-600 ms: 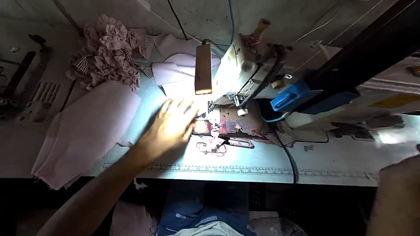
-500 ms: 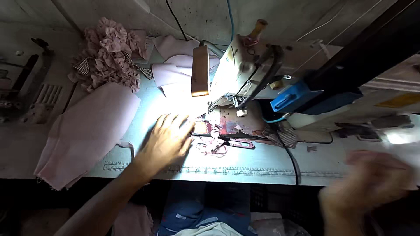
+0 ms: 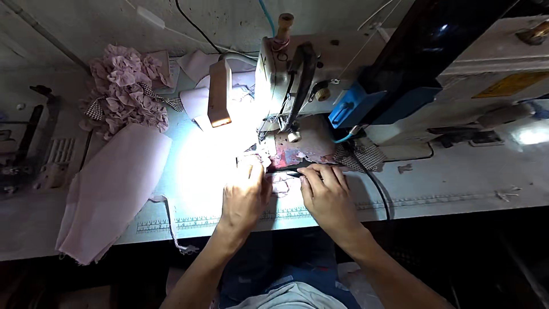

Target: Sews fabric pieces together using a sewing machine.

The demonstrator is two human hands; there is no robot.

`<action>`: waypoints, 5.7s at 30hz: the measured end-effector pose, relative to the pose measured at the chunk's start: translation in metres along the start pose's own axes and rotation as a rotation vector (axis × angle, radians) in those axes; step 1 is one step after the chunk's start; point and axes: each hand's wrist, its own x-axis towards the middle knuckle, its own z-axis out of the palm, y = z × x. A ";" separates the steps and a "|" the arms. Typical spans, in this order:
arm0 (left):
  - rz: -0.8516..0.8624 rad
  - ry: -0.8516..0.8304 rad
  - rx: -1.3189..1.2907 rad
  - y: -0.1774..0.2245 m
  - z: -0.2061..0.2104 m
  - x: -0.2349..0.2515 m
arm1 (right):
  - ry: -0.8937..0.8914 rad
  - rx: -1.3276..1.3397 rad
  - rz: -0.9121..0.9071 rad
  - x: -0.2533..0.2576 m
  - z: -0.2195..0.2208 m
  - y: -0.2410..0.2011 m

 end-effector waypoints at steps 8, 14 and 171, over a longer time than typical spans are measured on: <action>0.205 -0.048 0.015 0.019 0.006 -0.025 | 0.013 0.362 0.020 0.024 -0.009 -0.029; 0.355 -0.147 -0.093 0.010 0.005 -0.034 | -0.301 0.345 0.099 0.056 0.005 -0.040; -0.109 -0.316 -0.114 -0.037 -0.029 0.033 | -0.316 0.250 0.050 0.087 0.000 -0.031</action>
